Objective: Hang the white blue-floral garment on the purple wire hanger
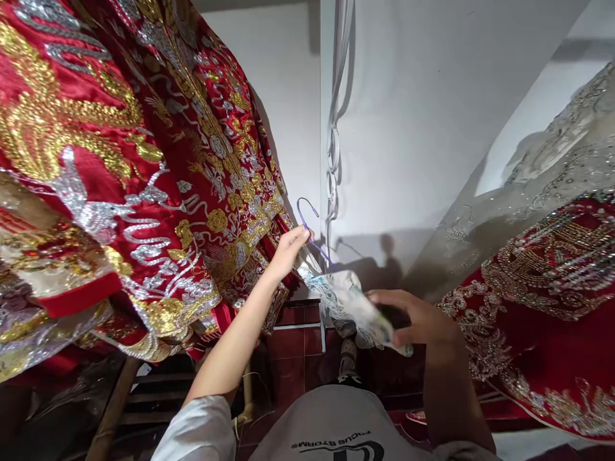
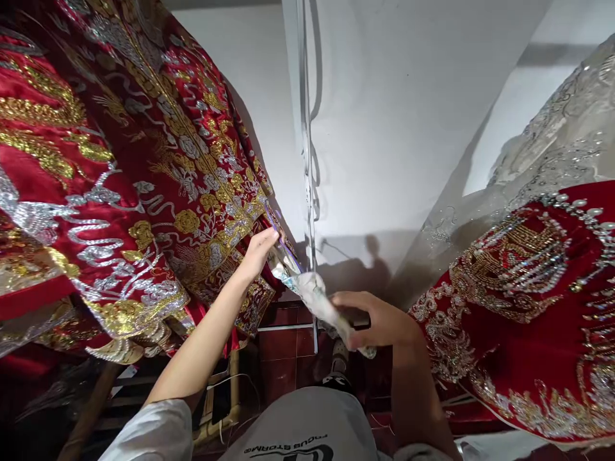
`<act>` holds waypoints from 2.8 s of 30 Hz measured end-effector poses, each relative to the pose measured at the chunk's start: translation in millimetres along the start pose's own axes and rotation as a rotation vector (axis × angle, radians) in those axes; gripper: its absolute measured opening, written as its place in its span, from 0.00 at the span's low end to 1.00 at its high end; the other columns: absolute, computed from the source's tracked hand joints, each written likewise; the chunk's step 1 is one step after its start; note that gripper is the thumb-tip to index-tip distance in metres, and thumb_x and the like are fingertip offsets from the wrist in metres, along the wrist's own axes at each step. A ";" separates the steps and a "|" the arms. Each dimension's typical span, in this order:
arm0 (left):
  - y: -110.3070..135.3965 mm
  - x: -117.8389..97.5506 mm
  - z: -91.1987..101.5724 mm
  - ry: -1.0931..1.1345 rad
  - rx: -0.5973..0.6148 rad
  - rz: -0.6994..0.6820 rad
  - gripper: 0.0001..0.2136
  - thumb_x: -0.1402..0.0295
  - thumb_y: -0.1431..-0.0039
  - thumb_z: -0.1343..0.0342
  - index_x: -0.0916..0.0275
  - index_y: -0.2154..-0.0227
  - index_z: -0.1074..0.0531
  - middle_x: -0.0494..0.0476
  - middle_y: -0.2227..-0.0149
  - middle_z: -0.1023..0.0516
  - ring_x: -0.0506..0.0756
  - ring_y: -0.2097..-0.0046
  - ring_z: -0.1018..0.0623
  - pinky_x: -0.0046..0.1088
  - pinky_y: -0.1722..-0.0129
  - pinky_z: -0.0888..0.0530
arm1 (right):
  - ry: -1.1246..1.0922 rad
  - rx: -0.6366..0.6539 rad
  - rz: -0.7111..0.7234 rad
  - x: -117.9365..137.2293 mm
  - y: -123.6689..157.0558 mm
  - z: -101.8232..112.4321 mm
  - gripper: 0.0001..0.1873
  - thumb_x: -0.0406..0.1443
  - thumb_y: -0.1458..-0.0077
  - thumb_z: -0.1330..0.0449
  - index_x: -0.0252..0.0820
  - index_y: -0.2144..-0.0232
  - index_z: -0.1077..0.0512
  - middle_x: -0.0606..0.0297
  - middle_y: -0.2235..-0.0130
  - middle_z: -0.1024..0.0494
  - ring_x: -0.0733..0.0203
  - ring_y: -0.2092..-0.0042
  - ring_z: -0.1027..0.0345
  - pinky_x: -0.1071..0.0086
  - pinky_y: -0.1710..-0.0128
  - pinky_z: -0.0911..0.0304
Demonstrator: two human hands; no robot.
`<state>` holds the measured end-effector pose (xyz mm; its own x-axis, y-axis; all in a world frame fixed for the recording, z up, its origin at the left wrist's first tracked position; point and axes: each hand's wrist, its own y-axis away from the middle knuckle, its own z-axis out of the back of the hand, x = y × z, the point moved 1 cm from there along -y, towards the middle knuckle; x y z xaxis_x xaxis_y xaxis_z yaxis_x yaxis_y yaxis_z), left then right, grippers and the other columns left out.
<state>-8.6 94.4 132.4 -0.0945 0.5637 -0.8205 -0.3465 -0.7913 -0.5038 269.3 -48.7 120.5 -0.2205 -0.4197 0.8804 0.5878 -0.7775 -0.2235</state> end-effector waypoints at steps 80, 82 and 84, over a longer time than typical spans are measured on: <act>148.6 97.5 -135.9 -0.159 -0.215 0.061 0.06 0.74 0.36 0.49 0.59 0.70 0.37 0.52 0.70 0.32 0.53 0.67 0.30 0.28 0.65 0.33 | -0.417 -0.529 -0.403 -106.6 -60.9 -105.2 0.33 0.64 0.51 0.39 0.43 0.83 0.34 0.73 0.86 0.41 0.68 0.81 0.50 0.70 0.78 0.51; 147.0 94.3 -130.4 -0.186 -0.172 0.024 0.07 0.73 0.35 0.50 0.59 0.70 0.36 0.52 0.70 0.32 0.53 0.66 0.30 0.28 0.65 0.34 | -0.457 -0.577 -0.394 -95.8 -64.8 -91.1 0.32 0.64 0.54 0.37 0.42 0.81 0.32 0.73 0.85 0.40 0.69 0.81 0.49 0.70 0.79 0.52; 146.4 90.0 -127.4 -0.210 -0.132 0.014 0.07 0.73 0.34 0.51 0.59 0.70 0.36 0.53 0.70 0.33 0.53 0.67 0.31 0.28 0.66 0.35 | -0.463 -0.640 -0.368 -82.1 -76.7 -72.2 0.31 0.63 0.54 0.35 0.41 0.80 0.31 0.71 0.85 0.37 0.69 0.81 0.48 0.71 0.80 0.52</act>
<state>51.1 -0.9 -49.6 -0.2946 0.5786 -0.7605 -0.2206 -0.8155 -0.5350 186.1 11.6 35.2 0.1103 0.0343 0.9933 -0.0391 -0.9985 0.0388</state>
